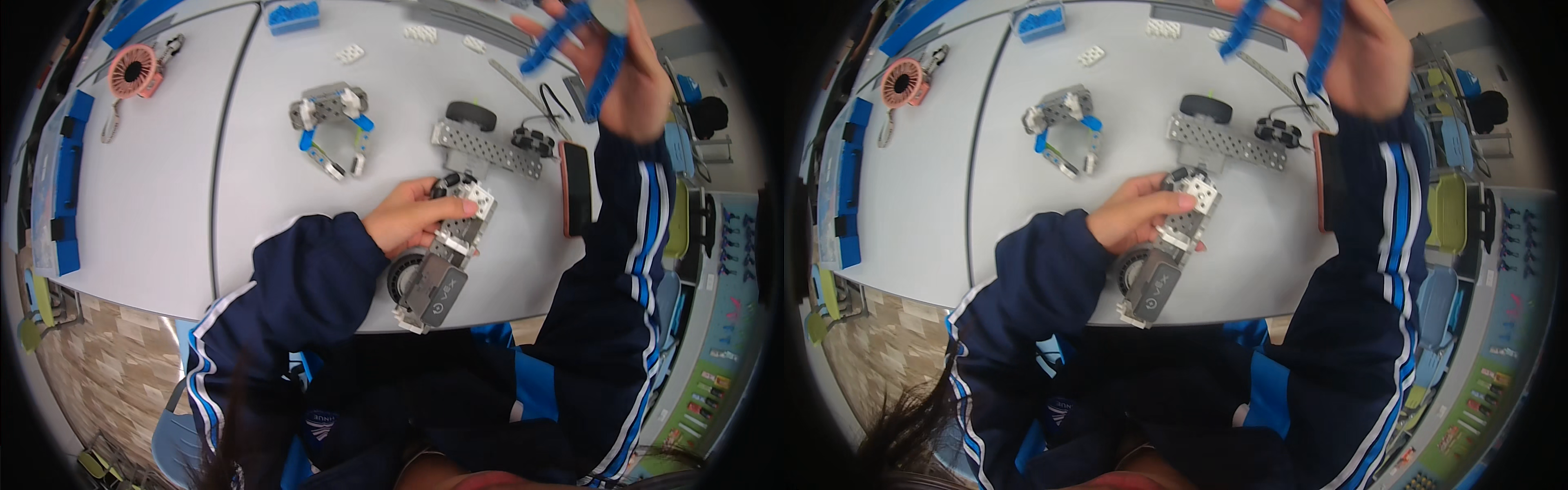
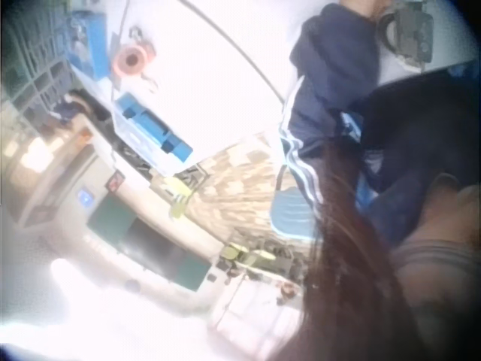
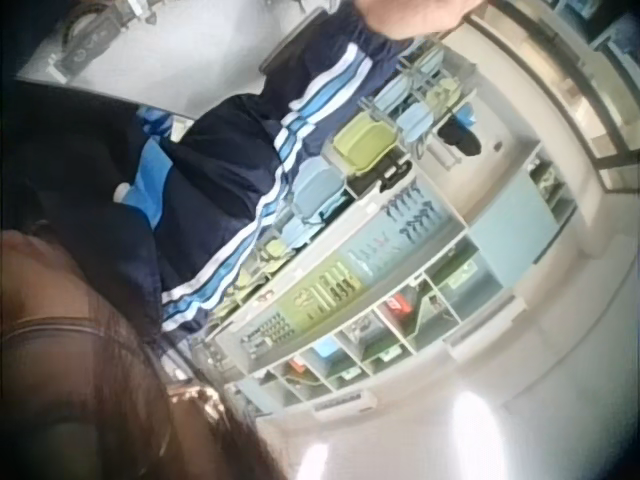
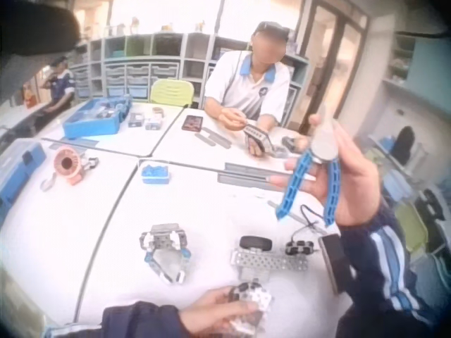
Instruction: The person assembles a small wheeled robot using VEX robotics parts. They attach wheels to a chassis, connect a motor, and use pliers to secure components. The person repeatedly adjusts and reattaches parts to ensure proper fit.
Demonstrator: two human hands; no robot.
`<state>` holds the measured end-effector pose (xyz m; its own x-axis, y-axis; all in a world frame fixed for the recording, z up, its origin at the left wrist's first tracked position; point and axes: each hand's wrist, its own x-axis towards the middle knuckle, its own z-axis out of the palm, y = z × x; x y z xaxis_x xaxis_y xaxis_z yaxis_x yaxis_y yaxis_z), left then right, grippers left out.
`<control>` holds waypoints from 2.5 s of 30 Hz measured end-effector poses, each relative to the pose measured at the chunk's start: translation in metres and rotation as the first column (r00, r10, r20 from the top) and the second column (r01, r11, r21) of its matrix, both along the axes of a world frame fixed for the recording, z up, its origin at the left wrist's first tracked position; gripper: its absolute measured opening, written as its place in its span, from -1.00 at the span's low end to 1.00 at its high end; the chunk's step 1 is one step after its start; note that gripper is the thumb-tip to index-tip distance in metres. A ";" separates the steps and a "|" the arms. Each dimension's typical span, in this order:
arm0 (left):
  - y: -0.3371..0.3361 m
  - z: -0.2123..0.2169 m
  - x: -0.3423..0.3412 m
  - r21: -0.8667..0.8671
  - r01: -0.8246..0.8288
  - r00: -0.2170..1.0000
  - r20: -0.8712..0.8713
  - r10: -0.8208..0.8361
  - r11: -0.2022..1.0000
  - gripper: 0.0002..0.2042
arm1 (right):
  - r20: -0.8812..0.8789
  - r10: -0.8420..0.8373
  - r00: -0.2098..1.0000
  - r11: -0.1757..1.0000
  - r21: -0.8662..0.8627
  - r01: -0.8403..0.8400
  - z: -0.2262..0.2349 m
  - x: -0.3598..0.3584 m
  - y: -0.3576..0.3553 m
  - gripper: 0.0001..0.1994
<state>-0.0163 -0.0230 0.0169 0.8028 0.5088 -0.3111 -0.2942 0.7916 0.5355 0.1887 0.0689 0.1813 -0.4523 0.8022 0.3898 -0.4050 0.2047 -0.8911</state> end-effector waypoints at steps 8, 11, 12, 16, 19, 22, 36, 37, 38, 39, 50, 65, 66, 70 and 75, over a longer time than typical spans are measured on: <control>-0.002 0.002 0.002 0.080 -0.034 0.996 -0.076 0.040 0.996 -0.60 | -0.135 -0.132 0.982 0.989 -0.078 0.123 -0.069 -0.003 -0.097 -0.32; -0.003 -0.003 0.001 0.122 -0.083 0.991 -0.099 0.095 0.989 -0.57 | -0.088 -0.342 0.936 0.930 0.110 0.350 -0.086 -0.014 -0.097 -0.69; -0.005 -0.005 -0.001 0.127 -0.089 0.988 -0.114 0.104 0.988 -0.57 | -0.085 -0.346 0.934 0.926 0.126 0.355 -0.090 -0.016 -0.097 -0.79; -0.004 -0.004 0.003 0.140 -0.092 0.986 -0.124 0.110 0.986 -0.59 | -0.069 -0.457 0.887 0.881 0.106 0.462 -0.091 -0.025 -0.102 -0.94; -0.008 -0.008 0.004 0.150 -0.183 0.971 -0.130 0.203 0.972 -0.60 | -0.018 -0.486 0.874 0.860 0.166 0.482 -0.098 -0.038 -0.100 -0.84; -0.009 -0.004 0.005 0.144 -0.181 0.973 -0.117 0.198 0.973 -0.58 | -0.006 -0.507 0.862 0.852 0.149 0.502 -0.100 -0.038 -0.100 -0.83; -0.008 0.001 -0.001 0.162 -0.102 0.980 -0.154 0.128 0.981 -0.56 | 0.118 -0.586 0.802 0.797 0.265 0.543 -0.078 -0.026 -0.099 -0.90; -0.008 0.000 -0.001 0.158 -0.129 0.976 -0.154 0.154 0.979 -0.56 | 0.239 -0.663 0.710 0.729 0.422 0.538 -0.071 -0.021 -0.099 -0.95; -0.009 -0.001 0.000 0.154 -0.153 0.972 -0.152 0.177 0.976 -0.55 | 0.370 -0.746 0.554 0.643 0.615 0.456 -0.065 -0.016 -0.101 -0.98; -0.010 -0.002 0.000 0.150 -0.176 0.969 -0.150 0.198 0.973 -0.55 | 0.486 -0.776 0.403 0.613 0.733 0.296 -0.060 -0.011 -0.104 -0.94; -0.009 0.001 -0.002 0.164 -0.173 0.973 -0.126 0.195 0.971 -0.56 | 0.605 -0.712 -0.356 0.650 0.376 -0.660 -0.019 -0.017 -0.103 -0.47; -0.011 -0.008 -0.002 0.177 -0.183 0.979 -0.059 0.196 0.967 -0.54 | 0.418 -0.801 -0.428 0.574 0.334 -0.747 -0.018 -0.038 -0.114 -0.45; -0.010 -0.009 0.000 0.184 -0.157 0.984 -0.057 0.170 0.970 -0.53 | 0.387 -0.798 -0.462 0.585 0.311 -0.749 -0.015 -0.040 -0.120 -0.46; -0.009 -0.006 0.000 0.220 -0.161 0.975 -0.117 0.190 0.962 -0.52 | 0.324 -0.843 -0.430 0.522 0.297 -0.799 -0.010 -0.041 -0.118 -0.53; -0.006 -0.001 -0.004 0.214 -0.183 0.966 -0.145 0.216 0.960 -0.51 | 0.245 -0.889 -0.388 0.447 0.273 -0.852 -0.020 -0.044 -0.110 -0.55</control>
<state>-0.0202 -0.0289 0.0154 0.6245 0.7179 -0.3077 -0.3295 0.5993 0.7295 0.1449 -0.0416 0.1616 -0.6454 0.7201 -0.2547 0.2960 0.5432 0.7857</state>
